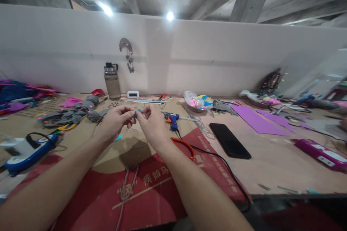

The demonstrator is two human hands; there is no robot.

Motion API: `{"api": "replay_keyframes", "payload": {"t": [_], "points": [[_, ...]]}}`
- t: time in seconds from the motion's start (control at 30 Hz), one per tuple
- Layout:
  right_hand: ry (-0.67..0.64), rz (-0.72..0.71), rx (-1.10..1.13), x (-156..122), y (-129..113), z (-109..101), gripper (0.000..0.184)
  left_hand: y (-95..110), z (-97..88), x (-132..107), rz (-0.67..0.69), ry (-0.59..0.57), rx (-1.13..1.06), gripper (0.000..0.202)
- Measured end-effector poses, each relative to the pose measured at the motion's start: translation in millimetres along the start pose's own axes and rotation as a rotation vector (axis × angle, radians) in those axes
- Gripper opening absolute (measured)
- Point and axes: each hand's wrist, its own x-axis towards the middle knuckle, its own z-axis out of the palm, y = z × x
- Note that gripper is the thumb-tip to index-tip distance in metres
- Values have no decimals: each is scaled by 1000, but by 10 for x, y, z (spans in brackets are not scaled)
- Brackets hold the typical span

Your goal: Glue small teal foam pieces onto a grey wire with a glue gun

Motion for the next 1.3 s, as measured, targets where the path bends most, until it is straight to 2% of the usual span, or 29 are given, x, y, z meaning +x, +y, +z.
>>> {"api": "replay_keyframes", "payload": {"t": [0.1, 0.23, 0.4, 0.57, 0.83, 0.97, 1.3], "points": [[1, 4, 40, -1, 9, -9, 33, 23, 3, -1, -31, -23, -50, 13], [-59, 22, 59, 12, 18, -23, 27, 48, -1, 1, -86, -60, -118, 15], [-30, 51, 102, 30, 11, -38, 25, 47, -15, 12, -125, -127, -266, 15], [-16, 31, 90, 15, 2, -28, 25, 30, 7, 15, -133, -104, -290, 17], [-18, -49, 8, -9, 30, 0, 21, 9, -25, 41, -258, -64, -327, 18], [-61, -105, 27, -18, 20, -27, 20, 29, -33, 38, -216, -67, -256, 20], [-44, -141, 21, -24, 94, -5, 21, -45, -102, 66, -98, -20, 87, 26]]}}
